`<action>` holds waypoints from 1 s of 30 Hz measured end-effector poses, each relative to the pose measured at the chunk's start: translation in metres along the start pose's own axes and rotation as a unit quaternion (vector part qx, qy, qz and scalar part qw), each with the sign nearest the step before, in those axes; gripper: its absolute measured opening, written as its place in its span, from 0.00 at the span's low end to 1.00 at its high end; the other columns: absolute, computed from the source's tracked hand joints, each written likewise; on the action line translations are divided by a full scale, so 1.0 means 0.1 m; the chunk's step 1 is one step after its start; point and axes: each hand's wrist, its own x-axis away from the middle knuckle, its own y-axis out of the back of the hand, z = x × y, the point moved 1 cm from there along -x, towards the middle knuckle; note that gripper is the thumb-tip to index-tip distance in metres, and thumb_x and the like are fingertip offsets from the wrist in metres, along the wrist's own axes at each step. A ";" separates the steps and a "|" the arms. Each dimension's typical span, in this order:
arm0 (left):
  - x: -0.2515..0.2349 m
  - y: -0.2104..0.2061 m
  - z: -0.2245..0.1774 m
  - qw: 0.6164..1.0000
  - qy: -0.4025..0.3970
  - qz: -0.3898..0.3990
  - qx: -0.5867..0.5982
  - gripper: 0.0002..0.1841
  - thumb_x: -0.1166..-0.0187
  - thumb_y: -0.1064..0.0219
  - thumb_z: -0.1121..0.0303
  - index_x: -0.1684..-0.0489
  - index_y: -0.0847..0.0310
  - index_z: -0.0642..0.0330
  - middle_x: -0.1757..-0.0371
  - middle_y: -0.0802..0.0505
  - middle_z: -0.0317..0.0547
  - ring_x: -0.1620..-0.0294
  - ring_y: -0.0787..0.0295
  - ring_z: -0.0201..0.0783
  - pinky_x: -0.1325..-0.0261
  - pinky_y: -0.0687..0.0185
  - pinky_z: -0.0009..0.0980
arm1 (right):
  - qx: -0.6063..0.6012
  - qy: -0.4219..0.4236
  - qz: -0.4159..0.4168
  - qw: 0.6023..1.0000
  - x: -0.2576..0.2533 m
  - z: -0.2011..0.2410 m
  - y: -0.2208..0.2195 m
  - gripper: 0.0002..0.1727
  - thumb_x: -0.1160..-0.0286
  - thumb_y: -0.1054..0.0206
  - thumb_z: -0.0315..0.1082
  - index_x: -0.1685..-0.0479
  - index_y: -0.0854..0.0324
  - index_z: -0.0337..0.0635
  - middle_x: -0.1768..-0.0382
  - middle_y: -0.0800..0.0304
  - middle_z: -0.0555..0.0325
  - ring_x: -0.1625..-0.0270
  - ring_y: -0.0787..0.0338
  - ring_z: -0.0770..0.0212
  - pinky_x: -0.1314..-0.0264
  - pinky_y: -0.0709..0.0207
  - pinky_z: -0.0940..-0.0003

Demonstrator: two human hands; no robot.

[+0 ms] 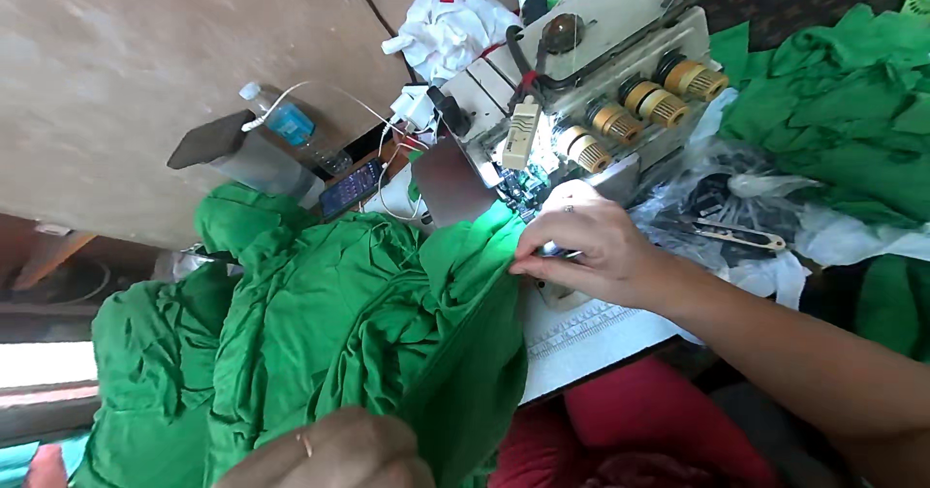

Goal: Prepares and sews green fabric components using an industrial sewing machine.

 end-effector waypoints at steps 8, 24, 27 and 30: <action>-0.10 -0.25 0.06 0.991 -0.031 -0.112 -0.071 0.17 0.15 0.35 0.61 0.76 0.27 0.57 0.64 0.15 0.47 0.55 0.17 0.35 0.52 0.24 0.21 | 0.029 0.029 0.077 0.996 -0.25 0.49 -0.10 0.15 0.19 0.35 0.46 0.47 0.08 0.51 0.52 0.08 0.62 0.49 0.13 0.63 0.49 0.23 0.66; 0.08 -0.20 0.02 0.987 -0.013 -0.002 -0.158 0.23 0.16 0.42 0.41 0.48 0.14 0.50 0.60 0.09 0.40 0.55 0.13 0.41 0.54 0.21 0.39 | -0.088 -0.007 0.100 0.991 0.30 1.14 -0.04 0.17 0.08 0.47 0.40 0.60 0.15 0.44 0.69 0.10 0.61 0.58 0.11 0.69 0.33 0.25 0.70; 0.07 -0.28 -0.03 0.991 -0.055 0.006 -0.126 0.17 0.12 0.44 0.49 0.65 0.15 0.44 0.56 0.10 0.33 0.42 0.18 0.39 0.40 0.33 0.40 | -0.067 -0.008 0.115 0.991 0.40 1.22 -0.01 0.17 0.07 0.50 0.41 0.59 0.17 0.46 0.67 0.11 0.61 0.56 0.12 0.66 0.37 0.25 0.71; 0.01 -0.30 -0.14 0.995 -0.095 0.041 -0.014 0.13 0.15 0.40 0.59 0.73 0.22 0.49 0.50 0.09 0.37 0.25 0.23 0.38 0.21 0.40 0.37 | -0.094 -0.035 0.102 0.990 0.49 1.19 0.00 0.15 0.08 0.46 0.42 0.55 0.16 0.45 0.57 0.11 0.58 0.47 0.13 0.68 0.37 0.25 0.76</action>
